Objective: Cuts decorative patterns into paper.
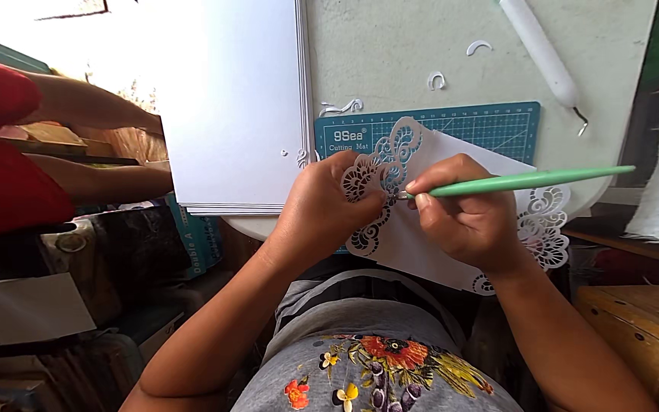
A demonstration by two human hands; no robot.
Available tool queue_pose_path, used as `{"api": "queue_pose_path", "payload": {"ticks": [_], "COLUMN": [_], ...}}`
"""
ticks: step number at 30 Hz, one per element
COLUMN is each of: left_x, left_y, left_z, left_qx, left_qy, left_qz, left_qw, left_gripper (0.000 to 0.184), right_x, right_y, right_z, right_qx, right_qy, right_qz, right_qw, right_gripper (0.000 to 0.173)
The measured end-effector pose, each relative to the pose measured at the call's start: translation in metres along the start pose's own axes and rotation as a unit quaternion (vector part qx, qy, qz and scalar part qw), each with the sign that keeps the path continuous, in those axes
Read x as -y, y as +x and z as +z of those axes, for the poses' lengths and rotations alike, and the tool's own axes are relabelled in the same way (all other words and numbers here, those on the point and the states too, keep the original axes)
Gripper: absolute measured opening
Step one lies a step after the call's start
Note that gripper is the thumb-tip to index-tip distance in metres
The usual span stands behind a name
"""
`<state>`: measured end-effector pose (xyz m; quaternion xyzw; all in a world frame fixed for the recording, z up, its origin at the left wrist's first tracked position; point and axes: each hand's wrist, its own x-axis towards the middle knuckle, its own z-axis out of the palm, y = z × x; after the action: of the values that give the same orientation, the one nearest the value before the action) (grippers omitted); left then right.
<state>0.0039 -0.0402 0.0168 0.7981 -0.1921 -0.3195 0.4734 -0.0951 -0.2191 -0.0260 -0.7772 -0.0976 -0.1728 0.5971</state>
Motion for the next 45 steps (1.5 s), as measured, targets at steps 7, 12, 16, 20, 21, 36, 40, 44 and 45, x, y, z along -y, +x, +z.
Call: {"api": "queue_pose_path", "payload": {"ticks": [7, 12, 16, 20, 21, 36, 40, 44, 45], "left_x": [-0.001, -0.001, -0.001, -0.001, -0.002, -0.003, -0.007, -0.003, -0.002], "left_y": [0.000, -0.001, -0.001, -0.001, -0.001, -0.002, -0.007, -0.005, -0.005], "left_z": [0.000, 0.001, 0.001, 0.001, 0.001, -0.004, -0.002, 0.000, 0.001], "left_qx": [0.000, -0.002, -0.001, -0.001, -0.002, 0.028, 0.025, 0.019, 0.017], "left_qy": [0.002, 0.012, 0.017, 0.016, 0.017, -0.030, -0.005, 0.000, -0.004], "left_qz": [0.002, 0.004, 0.000, 0.000, -0.003, -0.005, 0.013, 0.017, 0.017], "left_qw": [1.000, 1.000, 1.000, 1.000, 1.000, 0.999, 1.000, 1.000, 1.000], "left_gripper": [0.018, 0.018, 0.018, 0.018, 0.018, 0.024, 0.027, 0.026, 0.025], "right_x": [-0.001, -0.001, -0.001, 0.000, 0.000, 0.026, 0.022, 0.016, 0.016], "right_y": [-0.001, -0.001, 0.000, 0.000, 0.000, -0.005, -0.016, -0.020, -0.020], "right_z": [0.001, 0.001, 0.001, 0.000, 0.000, 0.010, 0.020, 0.022, 0.023], "right_qx": [-0.001, 0.001, 0.000, -0.001, 0.000, -0.152, -0.156, -0.150, -0.152], "right_qy": [-0.010, -0.018, -0.019, -0.014, -0.014, 0.023, 0.022, 0.017, 0.016], "right_qz": [-0.009, -0.013, -0.012, -0.008, -0.007, 0.095, 0.070, 0.043, 0.043], "right_qw": [1.000, 1.000, 1.000, 1.000, 1.000, 0.984, 0.985, 0.988, 0.987], "right_gripper": [0.013, 0.014, 0.014, 0.014, 0.014, 0.008, 0.002, 0.003, 0.003]}}
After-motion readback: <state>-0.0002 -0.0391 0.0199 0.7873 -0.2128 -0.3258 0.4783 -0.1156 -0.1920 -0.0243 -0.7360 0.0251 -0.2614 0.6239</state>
